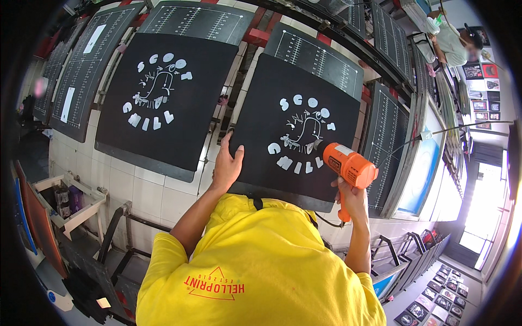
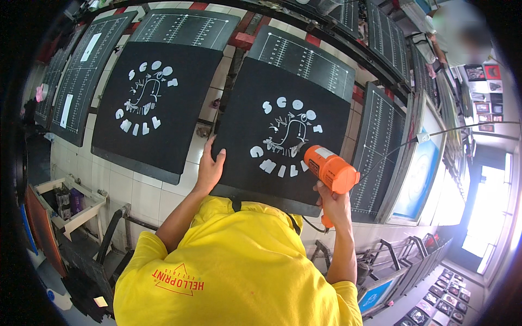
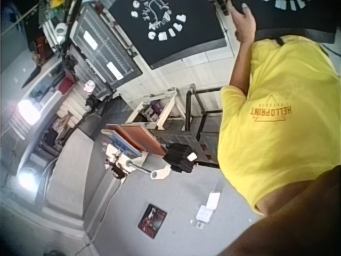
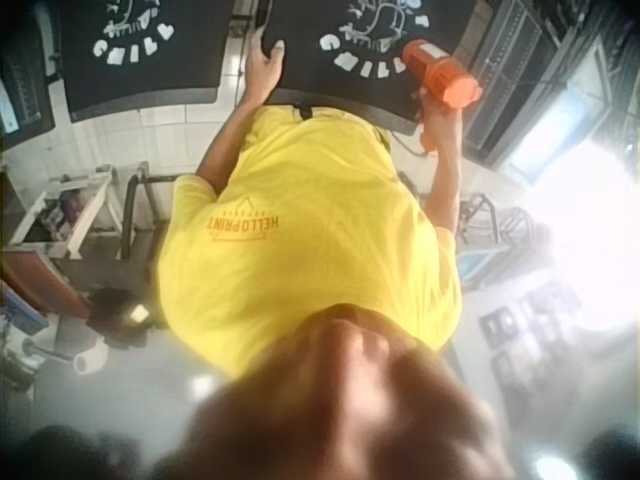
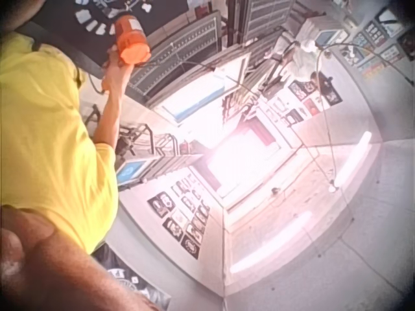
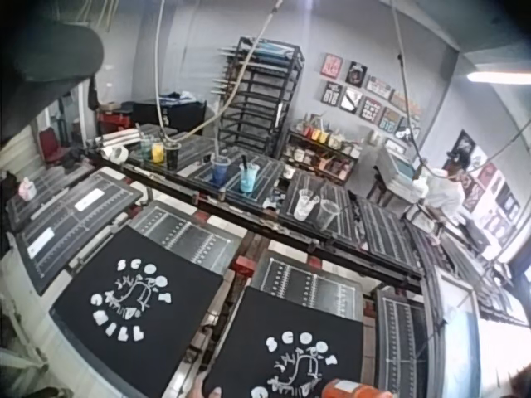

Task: The person uses a heat gun to dry ink on black t-shirts at a screen-printing station, then picks up a printing screen, applies tape to its edges, and wipes parts of the screen with a pink cloth.

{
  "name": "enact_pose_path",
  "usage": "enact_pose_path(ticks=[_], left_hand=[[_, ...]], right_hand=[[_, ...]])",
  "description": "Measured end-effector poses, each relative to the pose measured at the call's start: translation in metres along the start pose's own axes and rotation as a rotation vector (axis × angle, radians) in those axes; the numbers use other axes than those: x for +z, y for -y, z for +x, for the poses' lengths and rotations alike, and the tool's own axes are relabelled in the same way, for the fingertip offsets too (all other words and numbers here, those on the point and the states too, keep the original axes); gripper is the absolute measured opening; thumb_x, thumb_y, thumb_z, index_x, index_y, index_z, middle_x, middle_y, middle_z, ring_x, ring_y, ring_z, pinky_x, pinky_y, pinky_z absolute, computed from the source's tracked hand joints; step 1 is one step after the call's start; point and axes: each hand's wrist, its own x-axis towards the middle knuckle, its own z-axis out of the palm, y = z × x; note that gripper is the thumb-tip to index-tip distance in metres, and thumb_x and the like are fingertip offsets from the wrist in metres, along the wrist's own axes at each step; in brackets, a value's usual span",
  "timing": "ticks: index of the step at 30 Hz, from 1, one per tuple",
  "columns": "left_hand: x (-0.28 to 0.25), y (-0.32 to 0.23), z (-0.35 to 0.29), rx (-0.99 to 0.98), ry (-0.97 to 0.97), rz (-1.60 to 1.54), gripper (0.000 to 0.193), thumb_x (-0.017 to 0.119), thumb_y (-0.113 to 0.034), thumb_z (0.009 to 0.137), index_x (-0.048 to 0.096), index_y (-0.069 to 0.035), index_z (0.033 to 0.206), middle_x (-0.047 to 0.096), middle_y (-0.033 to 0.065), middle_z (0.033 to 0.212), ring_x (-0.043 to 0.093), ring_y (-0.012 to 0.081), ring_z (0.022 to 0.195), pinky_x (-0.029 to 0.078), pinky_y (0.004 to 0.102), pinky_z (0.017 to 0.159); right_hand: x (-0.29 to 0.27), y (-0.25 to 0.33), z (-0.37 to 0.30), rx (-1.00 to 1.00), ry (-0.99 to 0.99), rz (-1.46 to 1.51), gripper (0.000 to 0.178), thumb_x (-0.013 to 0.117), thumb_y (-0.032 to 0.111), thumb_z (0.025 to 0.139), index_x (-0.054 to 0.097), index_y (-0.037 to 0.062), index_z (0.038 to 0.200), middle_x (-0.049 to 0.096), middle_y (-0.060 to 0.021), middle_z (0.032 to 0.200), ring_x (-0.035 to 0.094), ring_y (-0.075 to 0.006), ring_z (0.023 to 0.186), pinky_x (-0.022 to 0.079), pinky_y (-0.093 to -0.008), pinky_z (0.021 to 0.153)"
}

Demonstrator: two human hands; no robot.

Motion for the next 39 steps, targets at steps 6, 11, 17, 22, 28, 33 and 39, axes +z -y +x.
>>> enact_pose_path(ticks=[6, 11, 17, 22, 28, 33, 39], left_hand=[[0.002, 0.002, 0.001, 0.083, -0.031, 0.052, 0.058, 0.056, -0.025, 0.098, 0.037, 0.003, 0.145, 0.062, 0.0259, 0.124, 0.065, 0.0355, 0.106, 0.048, 0.0397, 0.096], [0.001, 0.002, 0.0, 0.033, -0.019, -0.009, 0.057, 0.057, -0.024, 0.097, 0.04, 0.002, 0.144, 0.057, 0.027, 0.132, 0.056, 0.0384, 0.124, 0.041, 0.0393, 0.106], [0.002, 0.009, 0.003, 0.085, -0.042, 0.033, 0.058, 0.059, -0.024, 0.096, 0.04, 0.002, 0.143, 0.057, 0.0269, 0.131, 0.06, 0.038, 0.115, 0.045, 0.0403, 0.101], [0.007, 0.009, 0.004, 0.16, -0.029, -0.121, 0.053, 0.06, -0.018, 0.096, 0.043, 0.004, 0.142, 0.057, 0.0251, 0.132, 0.056, 0.0341, 0.123, 0.042, 0.0396, 0.106], [0.009, 0.018, 0.005, 0.12, -0.001, -0.122, 0.049, 0.055, -0.018, 0.1, 0.042, 0.003, 0.142, 0.053, 0.0215, 0.136, 0.052, 0.0325, 0.125, 0.038, 0.0391, 0.108], [0.008, 0.014, 0.004, 0.113, 0.034, -0.05, 0.049, 0.053, -0.018, 0.1, 0.04, 0.003, 0.142, 0.051, 0.0227, 0.137, 0.051, 0.0349, 0.125, 0.038, 0.04, 0.108], [0.008, 0.014, 0.002, 0.108, 0.029, -0.035, 0.052, 0.053, -0.019, 0.1, 0.038, 0.004, 0.144, 0.049, 0.0241, 0.138, 0.05, 0.0356, 0.126, 0.038, 0.0405, 0.108]], right_hand=[[0.001, 0.002, 0.003, -0.011, -0.001, -0.006, 0.029, 0.064, 0.019, 0.097, 0.059, 0.0002, 0.117, 0.069, -0.0057, 0.089, 0.058, -0.0086, 0.056, 0.048, -0.0246, 0.05], [0.002, 0.006, -0.002, 0.016, 0.06, -0.008, 0.028, 0.065, 0.02, 0.096, 0.06, 0.0005, 0.116, 0.069, -0.0054, 0.089, 0.058, -0.0086, 0.056, 0.047, -0.0244, 0.05], [0.004, 0.001, -0.008, -0.008, 0.067, 0.037, 0.029, 0.069, 0.015, 0.093, 0.06, 0.003, 0.117, 0.066, -0.0032, 0.086, 0.055, -0.0081, 0.055, 0.046, -0.0251, 0.049], [0.002, -0.003, -0.008, 0.012, -0.009, -0.102, 0.036, 0.073, 0.018, 0.09, 0.062, 0.0064, 0.123, 0.066, -0.0023, 0.089, 0.062, -0.0128, 0.072, 0.051, -0.0314, 0.065], [-0.005, 0.034, -0.018, -0.061, 0.048, -0.099, 0.04, 0.068, 0.027, 0.093, 0.06, 0.0063, 0.127, 0.07, -0.0133, 0.108, 0.066, -0.0234, 0.1, 0.051, -0.0373, 0.089], [-0.01, 0.04, -0.024, -0.01, 0.071, -0.095, 0.039, 0.067, 0.027, 0.095, 0.06, 0.0057, 0.126, 0.07, -0.0137, 0.105, 0.066, -0.0268, 0.101, 0.05, -0.0382, 0.09], [-0.014, 0.04, -0.031, -0.079, 0.078, -0.063, 0.037, 0.065, 0.025, 0.095, 0.059, 0.0052, 0.126, 0.07, -0.014, 0.104, 0.066, -0.027, 0.098, 0.05, -0.0384, 0.089]])
